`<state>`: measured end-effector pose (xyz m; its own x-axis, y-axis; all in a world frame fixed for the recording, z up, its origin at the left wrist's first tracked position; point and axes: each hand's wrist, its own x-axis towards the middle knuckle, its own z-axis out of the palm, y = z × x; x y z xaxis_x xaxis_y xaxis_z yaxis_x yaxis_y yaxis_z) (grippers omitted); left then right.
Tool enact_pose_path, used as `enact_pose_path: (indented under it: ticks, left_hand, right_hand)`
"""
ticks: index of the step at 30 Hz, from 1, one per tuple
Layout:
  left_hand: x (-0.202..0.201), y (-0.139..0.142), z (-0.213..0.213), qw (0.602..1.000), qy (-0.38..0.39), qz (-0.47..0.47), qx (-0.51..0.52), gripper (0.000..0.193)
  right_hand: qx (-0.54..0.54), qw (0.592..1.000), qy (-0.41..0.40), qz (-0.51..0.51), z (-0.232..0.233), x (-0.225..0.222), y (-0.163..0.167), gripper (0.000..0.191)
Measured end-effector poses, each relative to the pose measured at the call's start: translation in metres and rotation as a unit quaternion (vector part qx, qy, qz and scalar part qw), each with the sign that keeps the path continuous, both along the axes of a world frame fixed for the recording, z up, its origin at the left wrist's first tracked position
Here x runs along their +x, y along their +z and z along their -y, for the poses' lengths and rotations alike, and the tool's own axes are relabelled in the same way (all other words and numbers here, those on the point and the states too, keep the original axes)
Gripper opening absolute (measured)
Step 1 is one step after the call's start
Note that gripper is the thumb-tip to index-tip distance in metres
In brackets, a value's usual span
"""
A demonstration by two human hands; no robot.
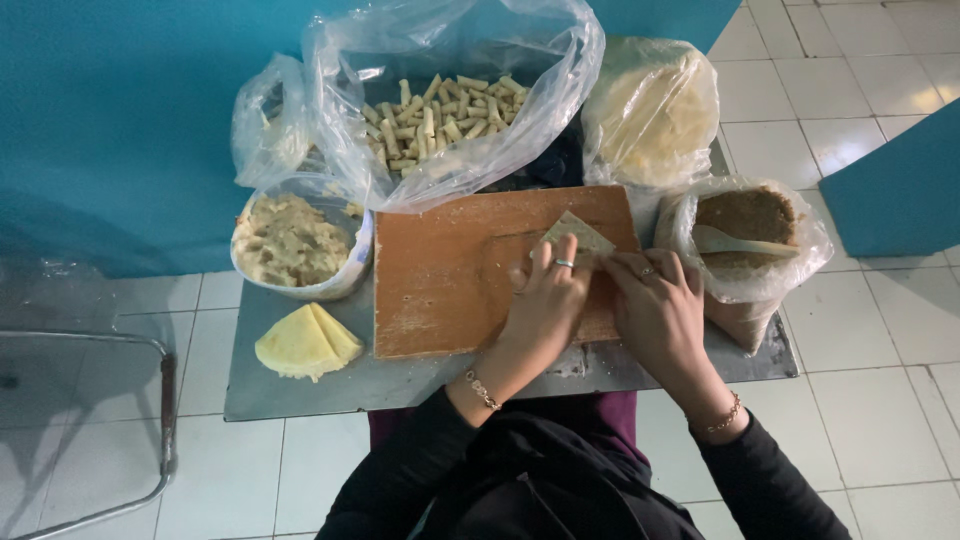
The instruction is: The person cuts a large dough sheet into triangular wrappers on a wooden board and arranges the triangles in rows, then spoons filling from a bag onto the center of each wrapper. They work through the wrappers one at a time, placing filled pieces aside as they go.
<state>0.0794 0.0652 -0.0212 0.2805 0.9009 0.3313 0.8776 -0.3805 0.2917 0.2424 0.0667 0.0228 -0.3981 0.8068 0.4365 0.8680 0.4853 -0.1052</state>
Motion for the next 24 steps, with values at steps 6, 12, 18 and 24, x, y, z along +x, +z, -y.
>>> enact_pose_path:
  ticks: [6, 12, 18, 24]
  left_hand:
    - [-0.017, 0.016, 0.006, 0.984, 0.078, 0.104, 0.122, 0.05]
    - [-0.037, 0.032, 0.006, 0.978, 0.118, 0.131, 0.111, 0.036]
    - [-0.065, 0.026, -0.003, 0.983, 0.114, 0.123, 0.079, 0.009]
    - [-0.056, 0.013, -0.02, 0.991, 0.12, 0.047, 0.04, 0.019]
  right_hand:
    - [-0.021, 0.999, 0.006, -0.024, -0.014, 0.0, 0.002, 0.027]
    - [-0.023, 0.998, 0.053, -0.039, -0.022, -0.001, 0.015, 0.018]
    - [-0.117, 0.974, 0.191, -0.045, -0.011, -0.008, 0.054, 0.02]
    - [-0.105, 0.926, 0.331, -0.148, -0.061, -0.05, 0.087, 0.017]
